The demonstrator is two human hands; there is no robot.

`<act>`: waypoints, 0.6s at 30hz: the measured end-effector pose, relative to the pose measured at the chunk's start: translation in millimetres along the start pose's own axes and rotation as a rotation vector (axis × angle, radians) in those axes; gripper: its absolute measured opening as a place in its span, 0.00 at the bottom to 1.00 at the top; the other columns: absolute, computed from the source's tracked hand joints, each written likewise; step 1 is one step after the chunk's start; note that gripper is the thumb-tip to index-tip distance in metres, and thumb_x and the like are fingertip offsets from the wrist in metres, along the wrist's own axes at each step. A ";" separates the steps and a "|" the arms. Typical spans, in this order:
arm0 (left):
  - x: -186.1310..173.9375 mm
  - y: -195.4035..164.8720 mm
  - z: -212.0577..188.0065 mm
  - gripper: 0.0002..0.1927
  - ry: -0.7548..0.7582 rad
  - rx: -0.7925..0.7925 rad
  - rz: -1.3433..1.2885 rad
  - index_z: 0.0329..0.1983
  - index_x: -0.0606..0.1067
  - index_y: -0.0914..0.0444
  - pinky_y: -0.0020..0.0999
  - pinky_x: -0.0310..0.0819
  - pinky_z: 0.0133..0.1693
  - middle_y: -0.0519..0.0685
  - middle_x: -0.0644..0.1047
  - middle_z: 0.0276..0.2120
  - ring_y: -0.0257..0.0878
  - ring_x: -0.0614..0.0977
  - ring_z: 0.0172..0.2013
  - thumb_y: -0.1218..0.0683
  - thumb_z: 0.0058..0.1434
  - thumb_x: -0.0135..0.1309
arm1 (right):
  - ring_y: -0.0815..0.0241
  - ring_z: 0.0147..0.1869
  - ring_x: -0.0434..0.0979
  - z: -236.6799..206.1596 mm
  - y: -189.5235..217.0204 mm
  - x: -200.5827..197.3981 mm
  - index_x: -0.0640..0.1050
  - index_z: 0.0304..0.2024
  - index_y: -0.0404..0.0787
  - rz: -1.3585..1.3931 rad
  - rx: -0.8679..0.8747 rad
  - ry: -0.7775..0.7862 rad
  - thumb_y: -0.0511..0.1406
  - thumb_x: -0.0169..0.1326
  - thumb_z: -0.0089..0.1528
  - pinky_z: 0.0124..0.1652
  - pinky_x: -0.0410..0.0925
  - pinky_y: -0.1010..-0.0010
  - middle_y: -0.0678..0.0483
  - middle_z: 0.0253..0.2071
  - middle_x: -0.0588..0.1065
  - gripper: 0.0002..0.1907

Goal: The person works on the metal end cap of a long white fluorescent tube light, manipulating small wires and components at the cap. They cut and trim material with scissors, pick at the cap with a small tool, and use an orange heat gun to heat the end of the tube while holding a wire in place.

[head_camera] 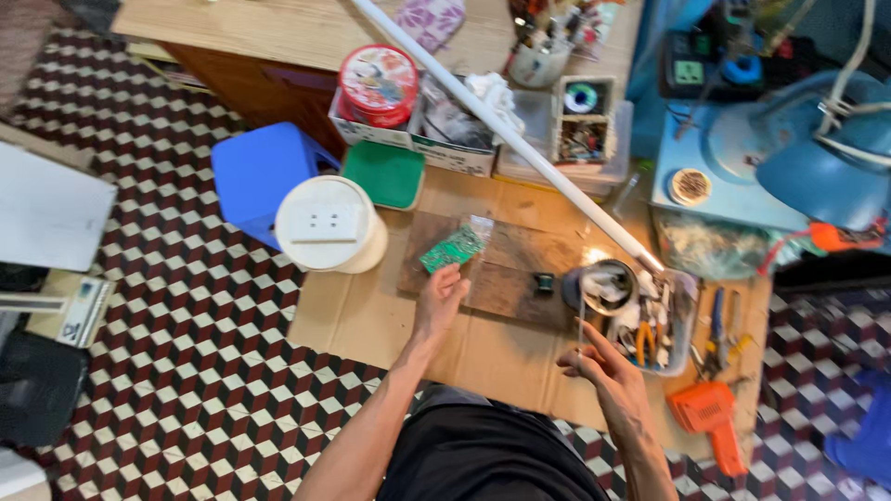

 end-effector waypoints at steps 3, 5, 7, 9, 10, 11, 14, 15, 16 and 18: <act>54.4 26.5 -30.9 0.20 0.166 -0.151 0.078 0.55 0.76 0.61 0.30 0.76 0.44 0.46 0.84 0.41 0.34 0.83 0.41 0.49 0.61 0.58 | 0.60 0.44 0.81 -9.7 -6.5 -19.6 0.68 0.70 0.36 0.002 0.050 0.007 0.34 0.54 0.62 0.48 0.75 0.67 0.49 0.38 0.80 0.32; 91.0 38.8 -59.0 0.18 0.258 -0.269 0.162 0.54 0.78 0.62 0.31 0.75 0.44 0.47 0.84 0.39 0.34 0.84 0.40 0.50 0.63 0.57 | 0.61 0.43 0.80 -15.4 -11.4 -35.3 0.68 0.70 0.38 0.001 0.068 0.006 0.34 0.55 0.61 0.47 0.74 0.67 0.49 0.37 0.80 0.33; 126.6 40.6 -77.1 0.17 0.325 -0.285 0.210 0.53 0.79 0.63 0.31 0.76 0.44 0.48 0.83 0.39 0.34 0.84 0.40 0.50 0.64 0.57 | 0.60 0.42 0.79 -18.4 -13.8 -45.4 0.68 0.69 0.37 0.011 0.044 0.013 0.34 0.56 0.61 0.47 0.73 0.67 0.49 0.38 0.81 0.33; 160.1 33.3 -88.2 0.17 0.381 -0.205 0.212 0.52 0.79 0.64 0.32 0.77 0.44 0.48 0.83 0.39 0.34 0.83 0.40 0.50 0.66 0.56 | 0.60 0.42 0.80 -24.2 -19.2 -58.9 0.68 0.69 0.37 0.033 0.062 -0.012 0.35 0.54 0.62 0.48 0.73 0.68 0.49 0.37 0.81 0.32; 170.5 29.0 -87.2 0.16 0.373 -0.155 0.238 0.52 0.79 0.65 0.32 0.77 0.44 0.49 0.83 0.39 0.35 0.83 0.41 0.51 0.65 0.56 | 0.60 0.41 0.80 -27.7 -22.4 -65.2 0.69 0.69 0.37 0.046 0.073 -0.025 0.35 0.54 0.62 0.48 0.74 0.68 0.50 0.37 0.82 0.31; 180.3 25.2 -83.6 0.16 0.366 -0.105 0.263 0.51 0.79 0.65 0.32 0.77 0.44 0.49 0.83 0.39 0.36 0.83 0.41 0.51 0.65 0.56 | 0.60 0.41 0.79 -30.6 -23.3 -70.5 0.68 0.69 0.37 0.054 0.062 -0.027 0.35 0.55 0.62 0.47 0.73 0.68 0.49 0.37 0.81 0.32; 197.3 22.6 -68.9 0.16 0.327 -0.068 0.329 0.51 0.79 0.65 0.32 0.77 0.43 0.50 0.83 0.38 0.37 0.83 0.40 0.52 0.65 0.55 | 0.60 0.41 0.79 -41.0 -29.9 -88.4 0.68 0.69 0.38 0.045 0.072 -0.058 0.35 0.56 0.61 0.46 0.72 0.68 0.49 0.37 0.81 0.33; 201.4 22.7 -61.7 0.15 0.309 -0.069 0.350 0.50 0.79 0.65 0.32 0.77 0.42 0.51 0.83 0.38 0.38 0.84 0.39 0.52 0.65 0.54 | 0.60 0.41 0.80 -45.5 -33.8 -96.8 0.69 0.69 0.39 0.021 0.100 -0.084 0.36 0.56 0.61 0.46 0.72 0.68 0.49 0.37 0.82 0.33; 206.3 21.1 -55.4 0.15 0.317 -0.050 0.357 0.50 0.79 0.65 0.33 0.78 0.42 0.51 0.84 0.38 0.38 0.84 0.39 0.52 0.66 0.54 | 0.60 0.41 0.80 -47.7 -37.2 -103.8 0.69 0.69 0.40 -0.003 0.127 -0.111 0.36 0.55 0.61 0.45 0.71 0.68 0.49 0.37 0.82 0.32; 214.3 20.1 -44.3 0.15 0.338 -0.018 0.372 0.50 0.78 0.66 0.33 0.78 0.42 0.53 0.84 0.38 0.38 0.85 0.39 0.52 0.66 0.53 | 0.60 0.41 0.80 -50.1 -38.0 -111.8 0.69 0.69 0.40 0.052 0.105 -0.124 0.36 0.56 0.61 0.46 0.72 0.68 0.49 0.38 0.82 0.32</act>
Point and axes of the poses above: each hand's wrist, its own z-axis towards the middle knuckle, its own x-axis out of the palm, y = z × x, the point moved 9 cm from there along z, towards the middle knuckle
